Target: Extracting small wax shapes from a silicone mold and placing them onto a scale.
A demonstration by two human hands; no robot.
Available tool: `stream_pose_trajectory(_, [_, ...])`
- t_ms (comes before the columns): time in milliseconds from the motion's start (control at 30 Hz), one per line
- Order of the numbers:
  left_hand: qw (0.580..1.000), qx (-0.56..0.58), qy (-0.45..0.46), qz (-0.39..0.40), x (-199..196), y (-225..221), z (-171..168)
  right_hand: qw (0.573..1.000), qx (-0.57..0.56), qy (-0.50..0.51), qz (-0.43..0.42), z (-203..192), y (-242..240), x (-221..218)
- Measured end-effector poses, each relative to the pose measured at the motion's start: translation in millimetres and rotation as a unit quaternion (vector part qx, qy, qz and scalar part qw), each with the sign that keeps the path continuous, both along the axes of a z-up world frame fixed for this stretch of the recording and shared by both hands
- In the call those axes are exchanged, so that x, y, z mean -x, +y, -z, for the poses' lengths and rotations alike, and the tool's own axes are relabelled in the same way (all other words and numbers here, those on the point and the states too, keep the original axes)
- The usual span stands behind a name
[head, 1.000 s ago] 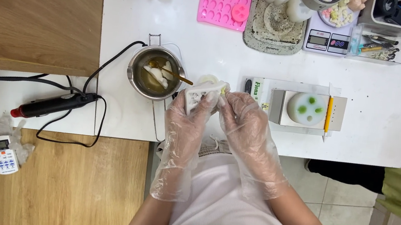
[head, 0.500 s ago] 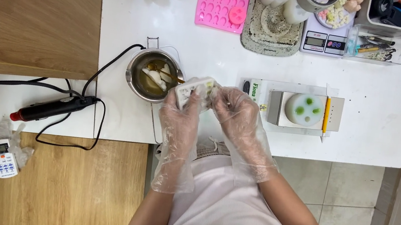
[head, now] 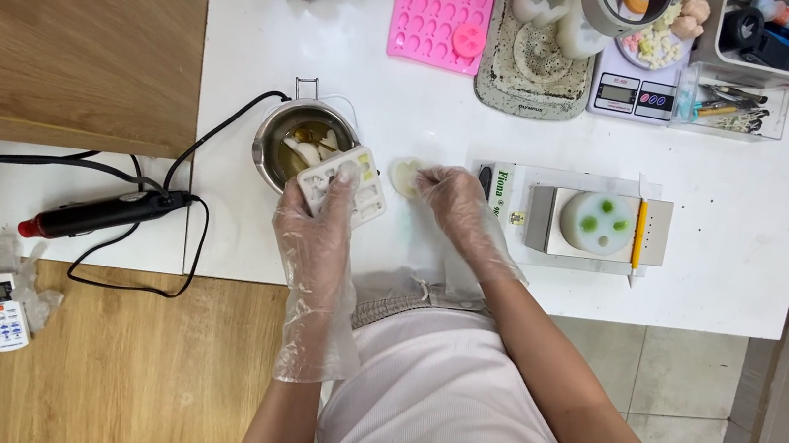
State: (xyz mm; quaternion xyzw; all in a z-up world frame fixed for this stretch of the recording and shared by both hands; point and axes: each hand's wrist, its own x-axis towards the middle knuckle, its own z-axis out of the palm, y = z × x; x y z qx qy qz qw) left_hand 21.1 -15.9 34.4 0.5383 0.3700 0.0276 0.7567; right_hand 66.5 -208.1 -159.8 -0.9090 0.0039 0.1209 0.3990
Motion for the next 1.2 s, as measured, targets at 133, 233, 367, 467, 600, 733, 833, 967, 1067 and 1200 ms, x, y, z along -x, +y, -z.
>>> stream_pose_trajectory(133, [0.999, 0.026, 0.017, -0.014, 2.0, 0.3, 6.2, 0.991, -0.003, 0.137, 0.005, -35.2, 7.5, -8.1])
stream_pose_trajectory(233, [0.999, 0.048, -0.004, -0.002, 5.1, -0.7, 14.1, 0.979, -0.048, 0.178, 0.088, -22.9, -4.0, -10.7])
stream_pose_trajectory(367, [0.999, 0.032, 0.024, 0.014, 3.0, -1.1, 20.1, 0.975, -0.099, 0.173, 0.101, -41.7, -18.1, -8.2])
stream_pose_trajectory(467, [0.999, 0.014, 0.037, 0.023, 1.2, -3.4, 17.5, 0.954, -0.215, 0.16, 0.132, -87.5, -12.9, -1.6])
stream_pose_trajectory(600, [1.0, 0.03, -0.004, -0.001, 1.4, -11.5, 14.4, 0.975, -0.206, 0.001, 0.081, -159.9, 9.2, 20.8])
stream_pose_trajectory(733, [0.998, 0.027, -0.051, 0.006, 5.3, -21.3, 20.7, 0.98, -0.114, -0.148, -0.068, -201.8, 32.9, 32.6])
stream_pose_trajectory(833, [0.998, -0.019, -0.055, 0.03, 6.0, -25.8, 18.2, 0.974, -0.085, -0.199, -0.066, -206.9, 37.9, 29.1])
stream_pose_trajectory(967, [0.964, -0.144, -0.22, 0.042, 6.3, -26.3, 29.7, 0.97, -0.031, -0.228, -0.077, -213.5, 38.7, 25.4])
stream_pose_trajectory(1067, [0.993, -0.03, -0.084, 0.072, 4.6, -24.3, 7.0, 0.968, -0.002, -0.241, -0.067, -204.2, 37.8, 27.2])
stream_pose_trajectory(1200, [0.991, -0.026, -0.094, 0.095, 2.0, -24.3, -6.4, 0.966, -0.029, -0.248, -0.065, -202.0, 36.3, 28.0])
